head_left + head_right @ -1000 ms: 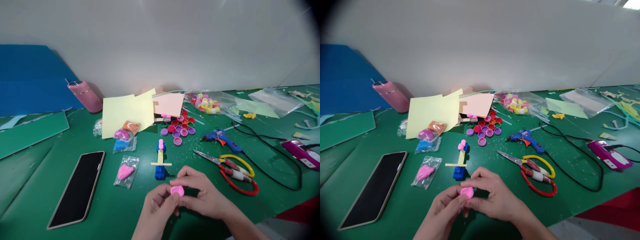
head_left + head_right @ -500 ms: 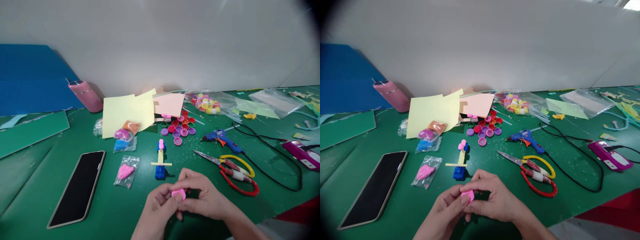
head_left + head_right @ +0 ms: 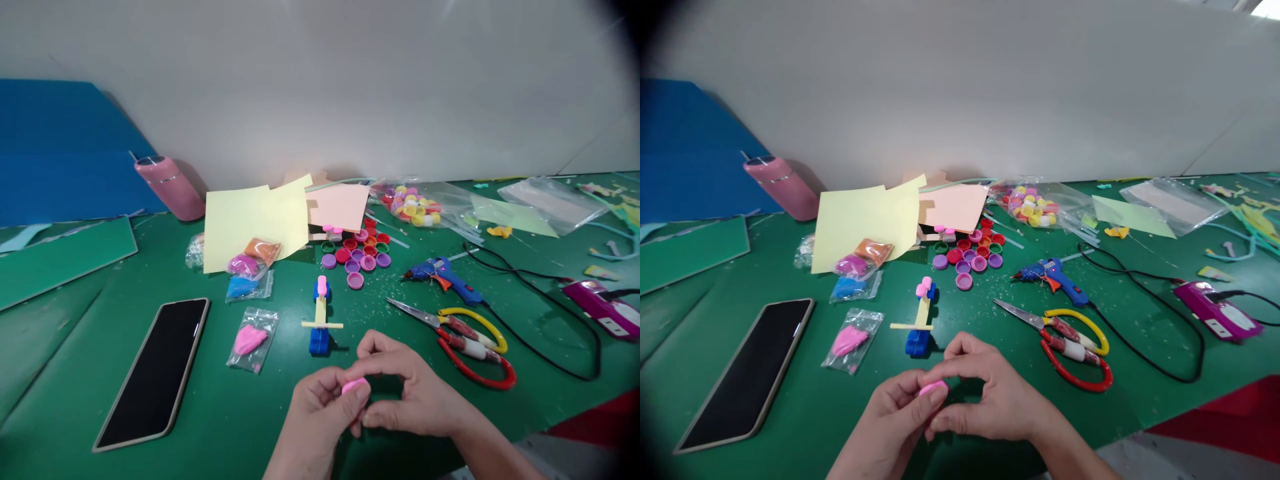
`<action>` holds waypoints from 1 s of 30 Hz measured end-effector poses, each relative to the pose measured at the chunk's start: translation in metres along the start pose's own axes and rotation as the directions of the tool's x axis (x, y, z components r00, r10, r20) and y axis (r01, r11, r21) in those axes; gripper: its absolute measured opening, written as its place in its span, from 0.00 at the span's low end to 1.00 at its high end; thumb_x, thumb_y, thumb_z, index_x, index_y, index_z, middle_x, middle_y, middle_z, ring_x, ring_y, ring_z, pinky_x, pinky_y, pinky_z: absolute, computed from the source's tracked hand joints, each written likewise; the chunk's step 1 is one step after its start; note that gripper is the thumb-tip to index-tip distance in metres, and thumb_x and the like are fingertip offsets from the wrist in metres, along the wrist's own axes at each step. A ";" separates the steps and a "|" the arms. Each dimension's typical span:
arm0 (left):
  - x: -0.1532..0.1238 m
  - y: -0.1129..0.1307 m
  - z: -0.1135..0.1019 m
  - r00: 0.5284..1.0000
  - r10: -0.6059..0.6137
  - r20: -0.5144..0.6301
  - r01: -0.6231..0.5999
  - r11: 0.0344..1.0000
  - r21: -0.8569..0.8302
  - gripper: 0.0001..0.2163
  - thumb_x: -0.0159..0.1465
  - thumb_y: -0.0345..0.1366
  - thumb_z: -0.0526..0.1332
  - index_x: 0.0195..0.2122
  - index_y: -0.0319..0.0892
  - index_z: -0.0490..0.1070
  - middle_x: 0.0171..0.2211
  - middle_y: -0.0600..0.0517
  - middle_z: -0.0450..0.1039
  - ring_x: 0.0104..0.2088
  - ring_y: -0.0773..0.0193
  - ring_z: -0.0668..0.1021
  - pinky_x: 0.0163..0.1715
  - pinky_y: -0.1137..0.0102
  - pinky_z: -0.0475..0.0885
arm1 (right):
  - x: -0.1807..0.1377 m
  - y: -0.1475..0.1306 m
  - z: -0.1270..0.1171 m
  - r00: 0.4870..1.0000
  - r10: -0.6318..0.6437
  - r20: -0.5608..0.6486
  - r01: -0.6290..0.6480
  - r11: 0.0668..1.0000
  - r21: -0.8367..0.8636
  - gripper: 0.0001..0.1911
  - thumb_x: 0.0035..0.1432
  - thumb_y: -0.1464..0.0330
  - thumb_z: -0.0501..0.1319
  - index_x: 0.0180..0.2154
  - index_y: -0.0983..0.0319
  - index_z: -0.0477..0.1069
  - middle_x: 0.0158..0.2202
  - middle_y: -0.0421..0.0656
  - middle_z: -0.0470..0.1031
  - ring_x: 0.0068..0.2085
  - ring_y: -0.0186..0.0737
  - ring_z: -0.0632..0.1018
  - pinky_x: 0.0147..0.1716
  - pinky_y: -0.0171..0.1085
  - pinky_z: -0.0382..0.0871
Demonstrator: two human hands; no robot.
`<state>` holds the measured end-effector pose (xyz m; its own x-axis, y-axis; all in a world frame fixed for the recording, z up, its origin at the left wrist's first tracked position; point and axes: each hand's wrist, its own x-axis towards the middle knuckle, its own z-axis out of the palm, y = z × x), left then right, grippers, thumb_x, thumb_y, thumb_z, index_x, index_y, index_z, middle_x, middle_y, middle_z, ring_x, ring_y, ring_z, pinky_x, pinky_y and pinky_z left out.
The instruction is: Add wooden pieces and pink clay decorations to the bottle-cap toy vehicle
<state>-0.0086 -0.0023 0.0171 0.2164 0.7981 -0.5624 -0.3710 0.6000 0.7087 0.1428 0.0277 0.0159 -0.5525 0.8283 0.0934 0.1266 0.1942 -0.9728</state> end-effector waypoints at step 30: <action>0.009 -0.002 -0.007 0.990 -0.143 0.007 0.140 0.957 -0.255 0.10 0.45 0.36 0.69 0.18 0.37 0.70 0.15 0.56 0.66 0.17 0.74 0.67 0.21 0.76 0.64 | 0.005 -0.001 0.002 1.000 0.000 -0.006 0.000 0.999 -0.048 0.21 0.46 0.69 0.66 0.44 0.60 0.69 0.50 0.45 0.60 0.51 0.41 0.65 0.51 0.37 0.58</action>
<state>-0.0117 0.0033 0.0073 0.2737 0.7044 -0.6549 -0.5547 0.6719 0.4908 0.1384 0.0303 0.0167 -0.5479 0.8311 0.0949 0.1656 0.2190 -0.9616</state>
